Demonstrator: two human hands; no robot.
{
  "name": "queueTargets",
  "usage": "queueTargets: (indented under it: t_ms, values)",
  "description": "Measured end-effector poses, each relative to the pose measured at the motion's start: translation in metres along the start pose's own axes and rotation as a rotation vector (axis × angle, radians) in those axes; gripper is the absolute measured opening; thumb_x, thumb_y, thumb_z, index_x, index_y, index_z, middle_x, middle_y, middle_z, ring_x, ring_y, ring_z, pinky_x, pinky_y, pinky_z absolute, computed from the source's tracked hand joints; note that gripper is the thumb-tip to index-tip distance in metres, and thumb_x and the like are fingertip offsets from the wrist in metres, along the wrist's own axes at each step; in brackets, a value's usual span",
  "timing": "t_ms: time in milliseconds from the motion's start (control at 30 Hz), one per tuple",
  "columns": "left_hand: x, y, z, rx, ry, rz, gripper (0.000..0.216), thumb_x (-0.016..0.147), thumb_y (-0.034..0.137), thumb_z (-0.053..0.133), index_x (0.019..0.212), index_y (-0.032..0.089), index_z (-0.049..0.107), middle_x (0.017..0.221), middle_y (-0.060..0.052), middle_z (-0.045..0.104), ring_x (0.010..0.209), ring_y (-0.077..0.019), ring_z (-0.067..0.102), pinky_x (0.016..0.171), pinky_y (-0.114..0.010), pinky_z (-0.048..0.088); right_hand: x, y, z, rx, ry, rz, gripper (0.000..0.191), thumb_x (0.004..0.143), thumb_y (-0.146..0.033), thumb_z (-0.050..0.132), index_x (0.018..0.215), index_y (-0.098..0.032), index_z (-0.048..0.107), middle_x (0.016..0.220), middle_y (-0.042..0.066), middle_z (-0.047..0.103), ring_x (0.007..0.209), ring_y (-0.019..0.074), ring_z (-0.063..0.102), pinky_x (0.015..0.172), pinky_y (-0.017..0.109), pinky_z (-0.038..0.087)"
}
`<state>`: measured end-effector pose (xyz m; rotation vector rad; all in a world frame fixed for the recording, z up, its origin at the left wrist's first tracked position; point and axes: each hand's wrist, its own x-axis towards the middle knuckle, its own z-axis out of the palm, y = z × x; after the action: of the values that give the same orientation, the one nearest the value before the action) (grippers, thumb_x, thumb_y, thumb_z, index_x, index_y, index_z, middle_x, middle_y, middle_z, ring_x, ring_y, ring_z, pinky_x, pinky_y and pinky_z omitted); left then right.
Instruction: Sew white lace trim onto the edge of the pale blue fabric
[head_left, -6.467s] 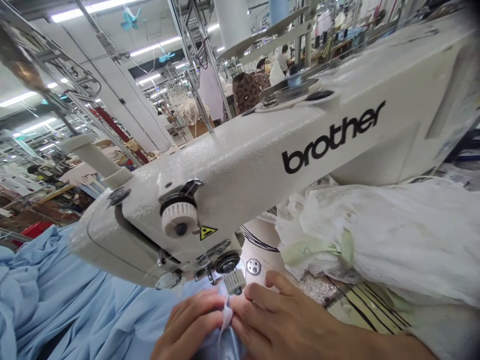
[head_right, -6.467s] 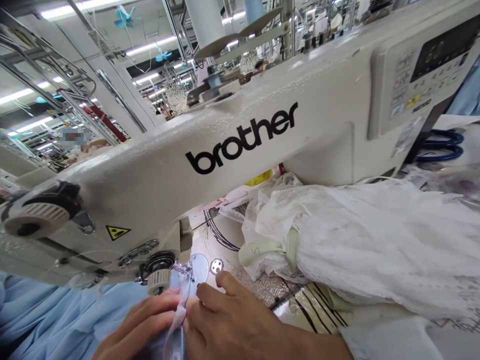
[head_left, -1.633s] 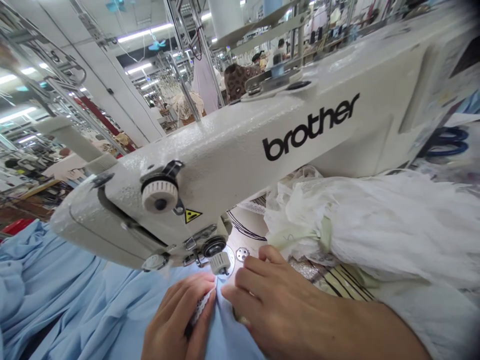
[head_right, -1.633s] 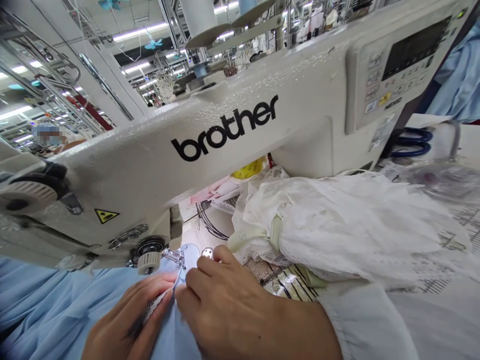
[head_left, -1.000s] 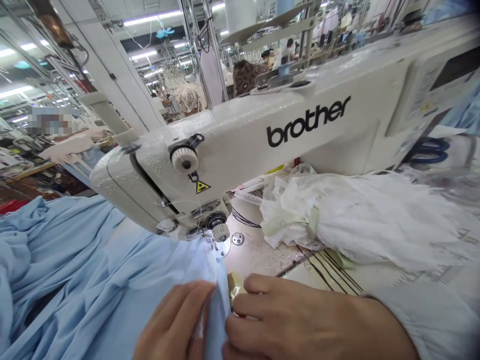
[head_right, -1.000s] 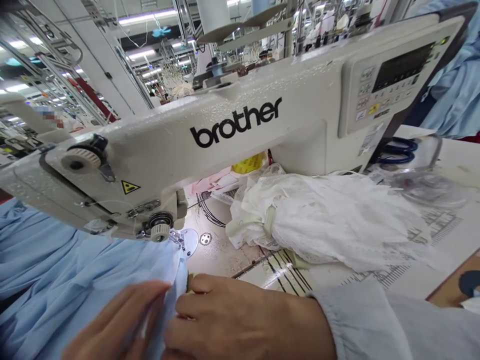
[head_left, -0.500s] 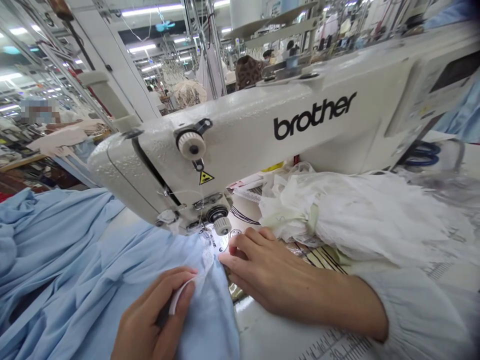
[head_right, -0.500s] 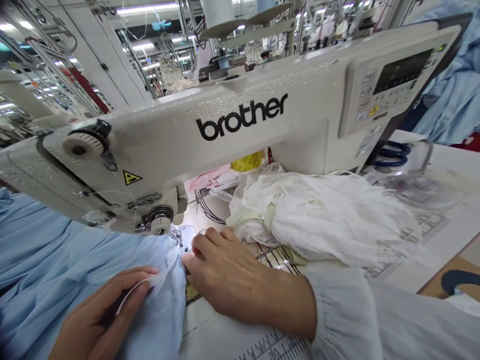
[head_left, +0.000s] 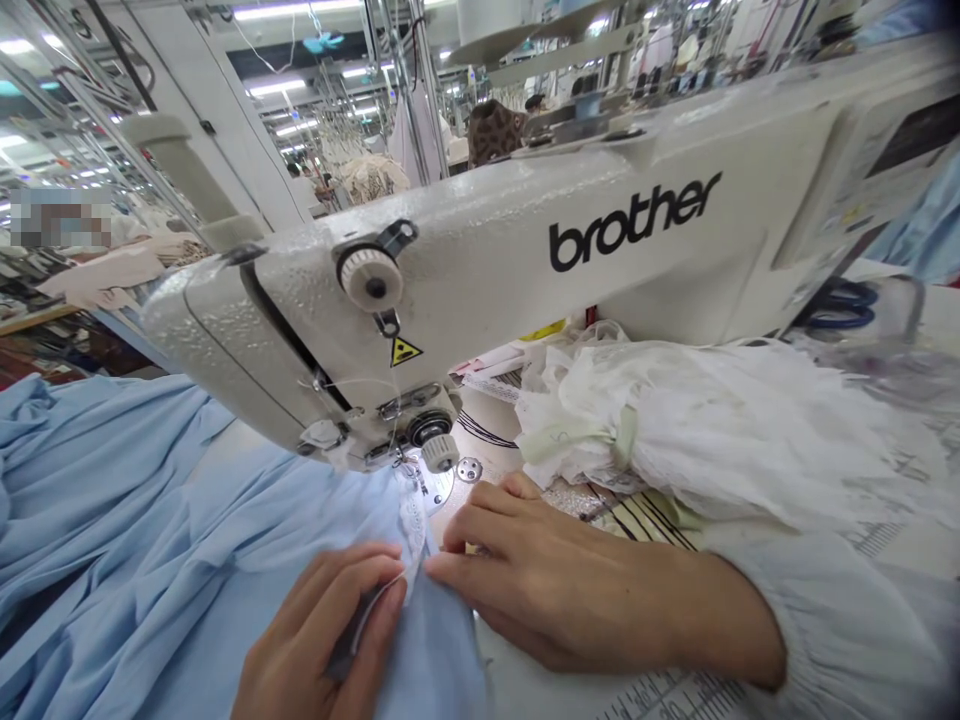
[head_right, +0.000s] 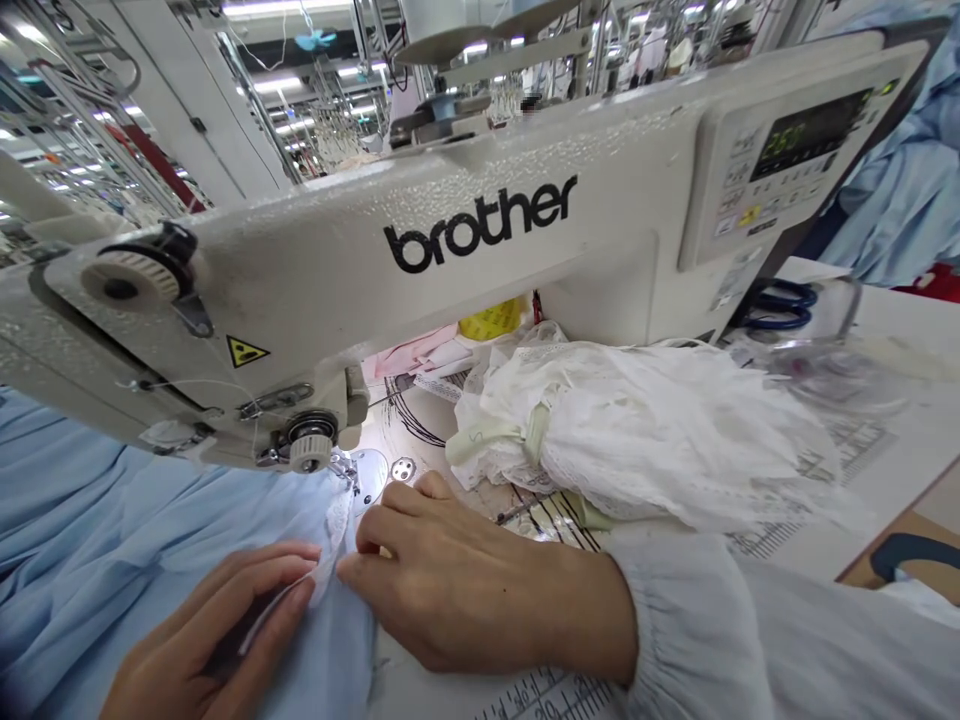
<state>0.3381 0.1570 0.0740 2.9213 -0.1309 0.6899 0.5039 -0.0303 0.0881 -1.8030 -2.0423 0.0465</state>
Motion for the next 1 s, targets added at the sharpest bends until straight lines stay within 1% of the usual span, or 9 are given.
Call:
queueTargets:
  t_ms: [200, 333, 400, 467, 567, 667, 800, 867, 1000]
  values:
    - [0.001, 0.000, 0.002, 0.016, 0.011, 0.054, 0.013, 0.093, 0.025, 0.054, 0.104, 0.019, 0.058, 0.115, -0.004, 0.062, 0.111, -0.0078, 0.058, 0.101, -0.013, 0.042, -0.001, -0.001, -0.002, -0.021, -0.007, -0.081, 0.022, 0.101, -0.015, 0.038, 0.108, -0.013, 0.059, 0.094, 0.003, 0.060, 0.082, 0.0170, 0.043, 0.075, 0.034, 0.031]
    - [0.001, -0.003, 0.004, 0.012, -0.003, 0.112, 0.013, 0.090, 0.023, 0.057, 0.102, 0.019, 0.057, 0.116, -0.005, 0.062, 0.114, -0.0111, 0.056, 0.101, -0.018, 0.043, -0.001, 0.003, 0.003, -0.060, 0.035, 0.049, 0.018, 0.097, -0.010, 0.042, 0.096, -0.014, 0.059, 0.091, 0.003, 0.059, 0.084, 0.0170, 0.045, 0.077, 0.034, 0.029]
    - [0.000, -0.004, 0.005, 0.006, -0.009, 0.142, 0.018, 0.089, 0.020, 0.058, 0.107, 0.018, 0.057, 0.117, -0.004, 0.062, 0.116, -0.0123, 0.054, 0.102, -0.021, 0.042, -0.001, 0.005, 0.005, -0.071, 0.045, 0.119, 0.016, 0.096, -0.009, 0.045, 0.088, -0.015, 0.058, 0.091, 0.003, 0.059, 0.085, 0.0167, 0.045, 0.076, 0.034, 0.028]
    - [-0.001, -0.003, 0.005, 0.001, -0.028, 0.169, 0.025, 0.091, 0.018, 0.053, 0.116, 0.019, 0.057, 0.121, -0.003, 0.059, 0.117, -0.0131, 0.051, 0.103, -0.023, 0.039, -0.002, 0.007, 0.005, -0.058, 0.029, 0.134, 0.016, 0.095, -0.009, 0.046, 0.088, -0.015, 0.059, 0.092, 0.002, 0.058, 0.086, 0.0160, 0.046, 0.075, 0.034, 0.027]
    - [-0.001, 0.000, 0.004, -0.030, -0.044, 0.148, 0.032, 0.095, 0.014, 0.042, 0.121, 0.023, 0.057, 0.121, -0.002, 0.055, 0.115, -0.0133, 0.048, 0.099, -0.024, 0.037, -0.003, 0.008, 0.003, -0.026, 0.026, 0.099, 0.016, 0.096, -0.010, 0.047, 0.093, -0.017, 0.062, 0.097, 0.002, 0.057, 0.089, 0.0156, 0.046, 0.079, 0.033, 0.028]
    - [-0.001, 0.005, 0.003, -0.071, -0.032, 0.094, 0.036, 0.094, 0.009, 0.039, 0.119, 0.025, 0.059, 0.115, -0.003, 0.052, 0.109, -0.0130, 0.049, 0.094, -0.024, 0.039, -0.005, 0.010, -0.002, 0.006, 0.033, 0.025, 0.016, 0.093, -0.011, 0.050, 0.089, -0.016, 0.065, 0.102, 0.003, 0.057, 0.093, 0.0158, 0.047, 0.082, 0.033, 0.030]
    - [-0.001, 0.009, 0.002, -0.073, -0.021, 0.075, 0.035, 0.094, 0.009, 0.039, 0.116, 0.025, 0.061, 0.113, -0.004, 0.052, 0.105, -0.0144, 0.050, 0.088, -0.026, 0.043, -0.008, 0.012, -0.007, 0.058, -0.008, -0.145, 0.012, 0.084, -0.015, 0.056, 0.076, -0.017, 0.065, 0.091, 0.000, 0.057, 0.084, 0.0147, 0.047, 0.081, 0.033, 0.032]
    - [-0.002, 0.009, 0.002, -0.081, -0.034, 0.067, 0.034, 0.094, 0.008, 0.041, 0.116, 0.025, 0.061, 0.115, -0.004, 0.052, 0.106, -0.0151, 0.050, 0.089, -0.027, 0.044, -0.008, 0.012, -0.008, 0.048, -0.023, -0.168, 0.011, 0.083, -0.015, 0.056, 0.080, -0.017, 0.067, 0.087, 0.000, 0.057, 0.080, 0.0147, 0.046, 0.080, 0.033, 0.033]
    - [0.000, 0.009, 0.002, -0.069, -0.057, 0.049, 0.035, 0.092, 0.009, 0.045, 0.119, 0.026, 0.060, 0.122, -0.004, 0.052, 0.112, -0.0149, 0.049, 0.094, -0.027, 0.043, -0.007, 0.010, -0.007, 0.004, -0.017, -0.152, 0.018, 0.086, -0.014, 0.055, 0.097, -0.014, 0.068, 0.087, 0.002, 0.058, 0.080, 0.0163, 0.047, 0.078, 0.034, 0.034]
